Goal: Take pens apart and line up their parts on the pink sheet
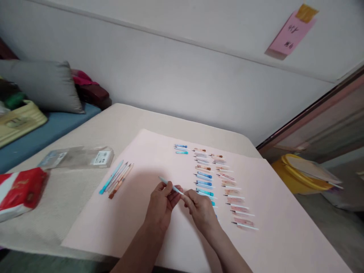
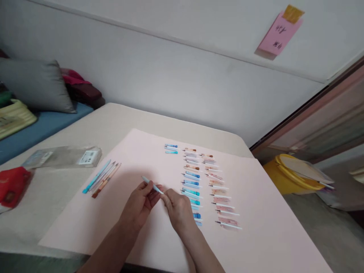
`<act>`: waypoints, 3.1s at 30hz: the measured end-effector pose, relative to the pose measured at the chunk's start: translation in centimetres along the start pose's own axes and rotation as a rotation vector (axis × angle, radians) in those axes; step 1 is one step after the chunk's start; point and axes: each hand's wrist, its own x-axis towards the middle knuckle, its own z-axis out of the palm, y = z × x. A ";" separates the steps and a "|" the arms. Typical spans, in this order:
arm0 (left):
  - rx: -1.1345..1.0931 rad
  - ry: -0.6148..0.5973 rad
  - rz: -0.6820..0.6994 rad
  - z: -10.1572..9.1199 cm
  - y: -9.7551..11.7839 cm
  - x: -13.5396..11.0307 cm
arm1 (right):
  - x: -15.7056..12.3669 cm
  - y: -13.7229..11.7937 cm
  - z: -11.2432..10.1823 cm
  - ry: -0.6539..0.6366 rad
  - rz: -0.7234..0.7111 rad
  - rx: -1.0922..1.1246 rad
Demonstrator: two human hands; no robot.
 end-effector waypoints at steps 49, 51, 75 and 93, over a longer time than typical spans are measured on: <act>-0.296 0.252 0.099 -2.3 4.4 2.3 | 6.0 2.8 -0.1 0.003 -0.278 -0.300; -0.286 0.244 0.100 -2.2 4.1 2.2 | 4.3 1.7 -0.6 -0.007 -0.277 -0.273; 0.049 0.133 0.153 -0.8 1.8 0.8 | 0.2 -1.4 0.0 0.067 -0.233 -0.437; 0.083 0.122 0.122 -0.7 2.0 0.6 | 0.0 -0.9 0.3 0.130 -0.215 -0.229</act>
